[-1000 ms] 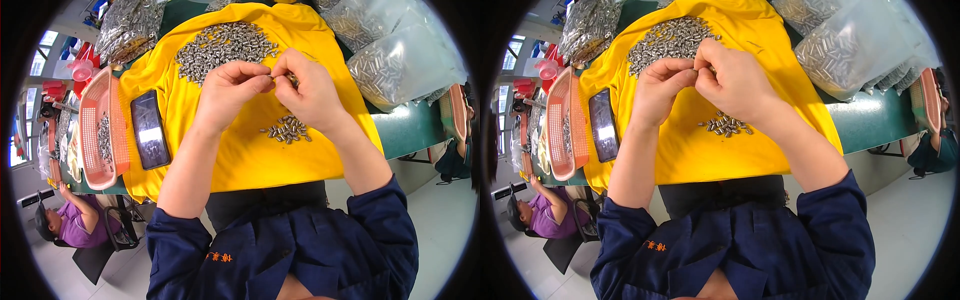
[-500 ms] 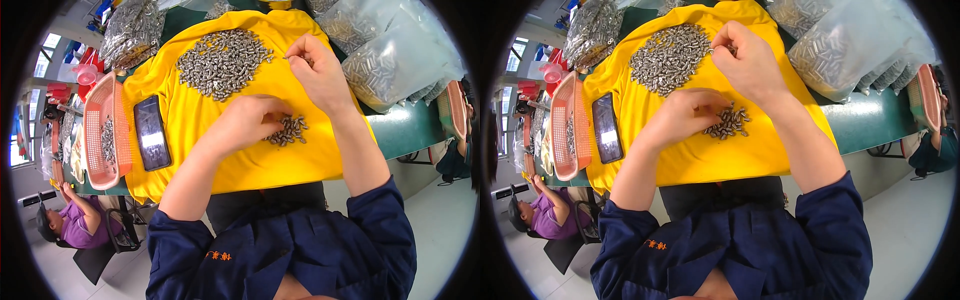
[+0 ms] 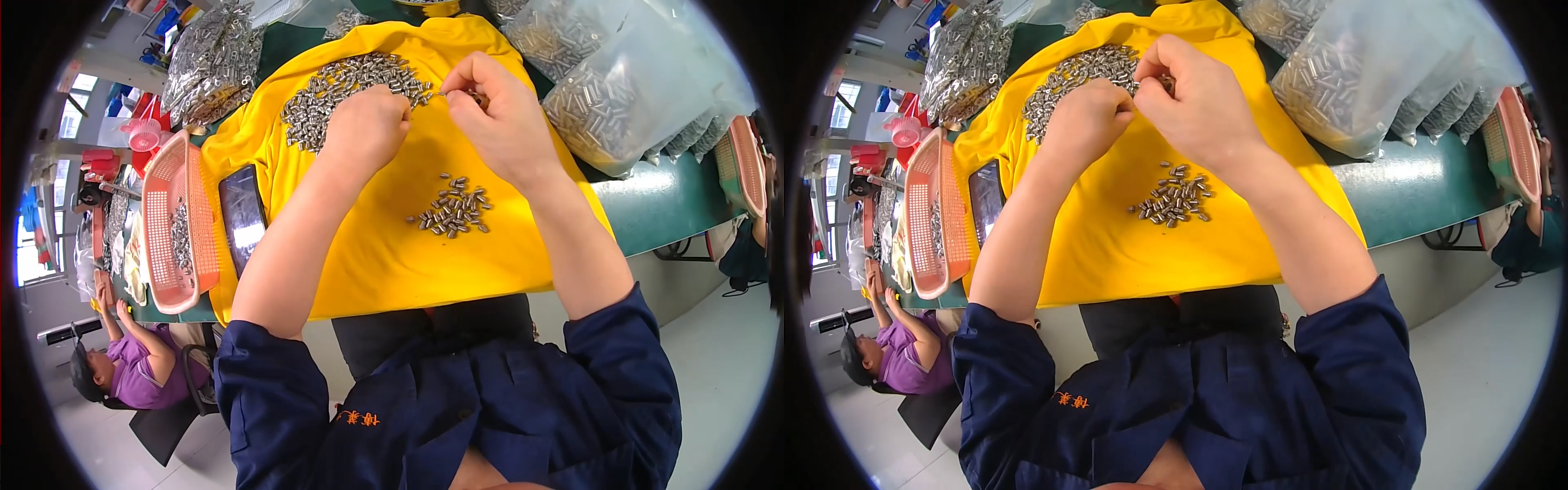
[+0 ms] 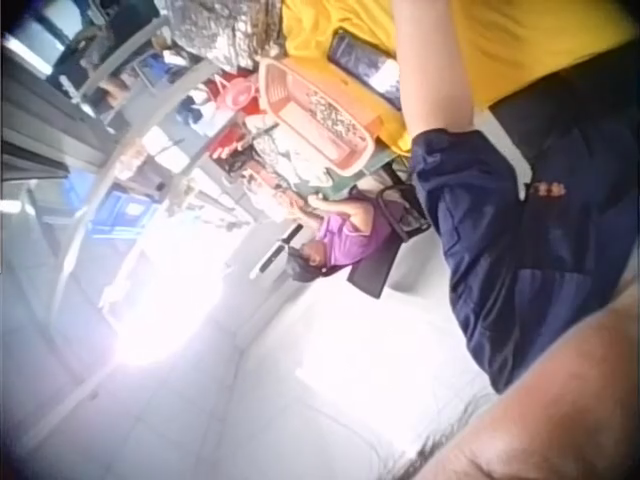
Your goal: Sorting and inspecting small metal hardware components on a yellow cloth at a factory workbench.
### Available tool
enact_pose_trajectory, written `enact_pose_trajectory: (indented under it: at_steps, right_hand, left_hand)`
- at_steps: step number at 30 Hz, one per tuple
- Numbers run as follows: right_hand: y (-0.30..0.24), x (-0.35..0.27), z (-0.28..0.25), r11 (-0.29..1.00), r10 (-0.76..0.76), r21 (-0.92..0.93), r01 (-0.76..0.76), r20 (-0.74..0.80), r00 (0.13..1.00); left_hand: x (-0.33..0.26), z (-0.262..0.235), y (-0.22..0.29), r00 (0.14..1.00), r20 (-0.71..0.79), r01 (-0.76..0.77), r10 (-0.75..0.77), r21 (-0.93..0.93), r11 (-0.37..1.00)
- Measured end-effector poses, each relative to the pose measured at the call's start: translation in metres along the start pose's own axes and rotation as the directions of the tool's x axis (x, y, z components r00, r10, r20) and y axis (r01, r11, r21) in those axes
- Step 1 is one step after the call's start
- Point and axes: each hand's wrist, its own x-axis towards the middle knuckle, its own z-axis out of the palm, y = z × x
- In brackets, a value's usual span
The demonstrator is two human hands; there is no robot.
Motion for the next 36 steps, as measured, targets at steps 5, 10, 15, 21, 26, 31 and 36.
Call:
enact_pose_trajectory:
  at_steps: [5, 10, 15, 21, 26, 31, 36]
  right_hand:
    - [0.002, -0.001, 0.0, 1.0, 0.028, 0.009, -0.028, 0.013, 1.0]
    - [0.0, -0.002, 0.002, 0.999, 0.042, 0.016, -0.043, 0.04, 0.998]
    - [-0.001, -0.001, 0.004, 0.999, 0.038, -0.01, -0.038, 0.048, 0.998]
    - [0.0, -0.001, 0.005, 0.999, 0.006, -0.038, -0.003, 0.067, 0.998]
    - [0.001, -0.003, 0.002, 0.992, 0.08, 0.082, -0.094, 0.154, 0.985]
    - [0.001, -0.005, 0.007, 0.986, 0.049, 0.143, -0.083, 0.228, 0.972]
    - [0.0, -0.005, 0.007, 0.99, 0.071, 0.101, -0.1, 0.256, 0.964]
  left_hand:
    - [-0.007, -0.007, -0.002, 0.999, -0.047, 0.008, -0.02, -0.235, 0.972]
    - [-0.015, -0.002, -0.007, 0.994, -0.072, -0.092, 0.077, -0.225, 0.97]
    - [-0.011, -0.004, -0.007, 0.998, -0.01, -0.065, 0.064, -0.13, 0.989]
    - [-0.012, -0.022, -0.002, 0.986, -0.02, 0.142, -0.167, -0.429, 0.892]
    - [-0.034, -0.012, 0.008, 0.975, 0.132, 0.091, -0.18, -0.971, -0.22]
    - [-0.04, -0.012, 0.012, 0.969, 0.204, 0.149, -0.138, -0.933, -0.328]
    - [-0.04, -0.008, 0.009, 0.974, 0.191, 0.146, -0.121, -0.941, -0.307]
